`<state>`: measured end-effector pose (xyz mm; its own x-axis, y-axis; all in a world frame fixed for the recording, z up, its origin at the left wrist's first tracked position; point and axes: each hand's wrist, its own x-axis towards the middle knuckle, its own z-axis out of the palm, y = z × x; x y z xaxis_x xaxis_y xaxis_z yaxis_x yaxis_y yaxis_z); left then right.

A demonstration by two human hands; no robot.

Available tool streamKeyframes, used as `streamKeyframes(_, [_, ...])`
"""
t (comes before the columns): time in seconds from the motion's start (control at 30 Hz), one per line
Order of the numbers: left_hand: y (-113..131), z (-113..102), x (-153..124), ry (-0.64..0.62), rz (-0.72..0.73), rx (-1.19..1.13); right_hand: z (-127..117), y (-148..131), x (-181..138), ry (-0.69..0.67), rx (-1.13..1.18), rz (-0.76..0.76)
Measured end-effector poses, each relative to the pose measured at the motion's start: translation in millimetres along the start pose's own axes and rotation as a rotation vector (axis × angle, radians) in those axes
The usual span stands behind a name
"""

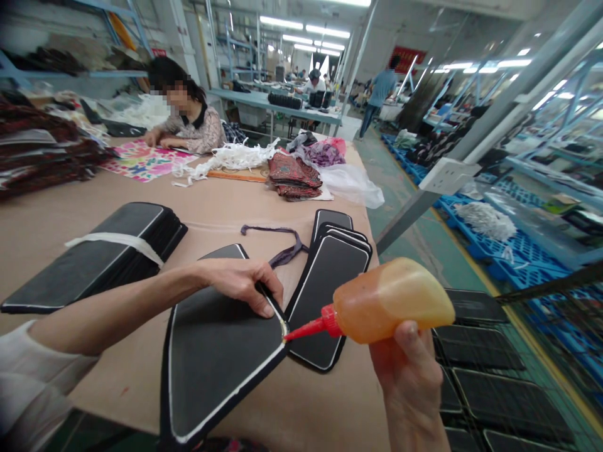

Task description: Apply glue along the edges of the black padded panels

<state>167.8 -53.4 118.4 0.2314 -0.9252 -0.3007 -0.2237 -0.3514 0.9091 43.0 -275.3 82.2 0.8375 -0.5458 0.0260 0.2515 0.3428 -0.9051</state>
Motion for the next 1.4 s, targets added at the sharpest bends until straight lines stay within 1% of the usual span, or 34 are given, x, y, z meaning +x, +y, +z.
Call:
streamKeyframes(0.13, [-3,-3,-2,0.062,-0.010,0.006,-1,1,-5,0.071,-0.005,-0.046])
streamKeyframes(0.33, [-6,-3,-3,0.149,-0.033,-0.009,-3,2,-9,0.068,-0.002,-0.115])
streamKeyframes(0.5, [-13,-3,-2,0.202,-0.036,-0.024,-8,4,-10,0.071,0.031,-0.122])
streamKeyframes(0.7, [-23,-4,-3,0.218,-0.044,-0.068,-15,9,-8,0.004,0.003,-0.125])
streamKeyframes(0.87, [-26,-4,-4,0.231,-0.052,-0.102,-17,10,-6,-0.003,0.021,-0.130])
streamKeyframes(1.17, [-32,-3,-2,0.244,-0.064,-0.175,-7,11,-12,0.089,0.002,-0.151])
streamKeyframes(1.3, [-35,-4,-2,0.254,-0.068,-0.213,-4,10,-12,0.099,-0.007,-0.122])
streamKeyframes(1.4, [-38,-5,-1,0.267,-0.074,-0.234,-2,9,-12,0.146,0.002,-0.084])
